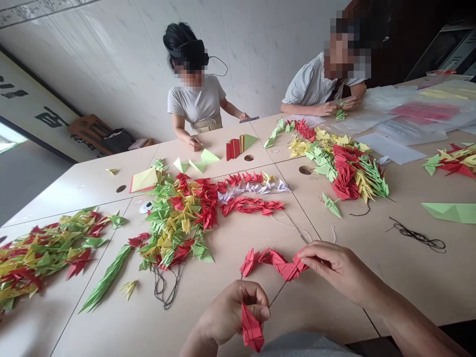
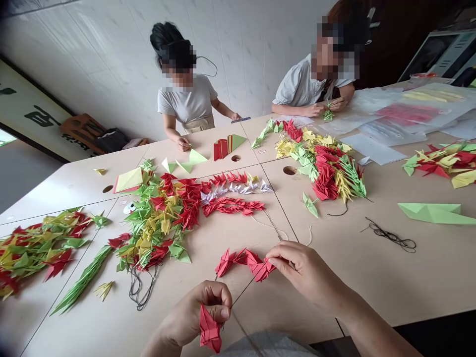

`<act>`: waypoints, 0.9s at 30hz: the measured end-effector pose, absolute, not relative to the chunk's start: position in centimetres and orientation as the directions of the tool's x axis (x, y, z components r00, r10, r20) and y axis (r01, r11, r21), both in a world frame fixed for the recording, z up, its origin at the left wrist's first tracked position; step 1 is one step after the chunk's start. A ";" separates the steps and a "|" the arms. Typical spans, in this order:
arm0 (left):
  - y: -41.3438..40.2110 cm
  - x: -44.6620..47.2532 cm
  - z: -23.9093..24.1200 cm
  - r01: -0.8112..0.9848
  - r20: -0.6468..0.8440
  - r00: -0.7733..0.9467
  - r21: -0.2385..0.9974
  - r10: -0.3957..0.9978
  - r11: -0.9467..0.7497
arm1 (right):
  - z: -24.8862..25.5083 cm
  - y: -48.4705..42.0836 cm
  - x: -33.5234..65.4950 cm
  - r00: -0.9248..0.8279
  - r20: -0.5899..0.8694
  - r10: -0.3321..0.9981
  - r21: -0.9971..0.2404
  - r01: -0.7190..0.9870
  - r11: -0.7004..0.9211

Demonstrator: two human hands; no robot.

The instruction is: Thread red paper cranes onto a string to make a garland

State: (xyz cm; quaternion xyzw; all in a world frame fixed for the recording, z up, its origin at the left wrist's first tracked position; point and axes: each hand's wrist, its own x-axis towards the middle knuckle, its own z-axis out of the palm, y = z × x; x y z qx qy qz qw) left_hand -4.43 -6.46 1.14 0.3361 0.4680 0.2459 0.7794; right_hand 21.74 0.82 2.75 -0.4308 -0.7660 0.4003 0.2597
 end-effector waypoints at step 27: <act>-1.0 -4.8 4.7 -0.670 -0.474 0.162 0.591 0.865 0.449 | 3.9 -0.8 23.9 -0.526 -0.379 0.761 -0.924 0.265 -0.277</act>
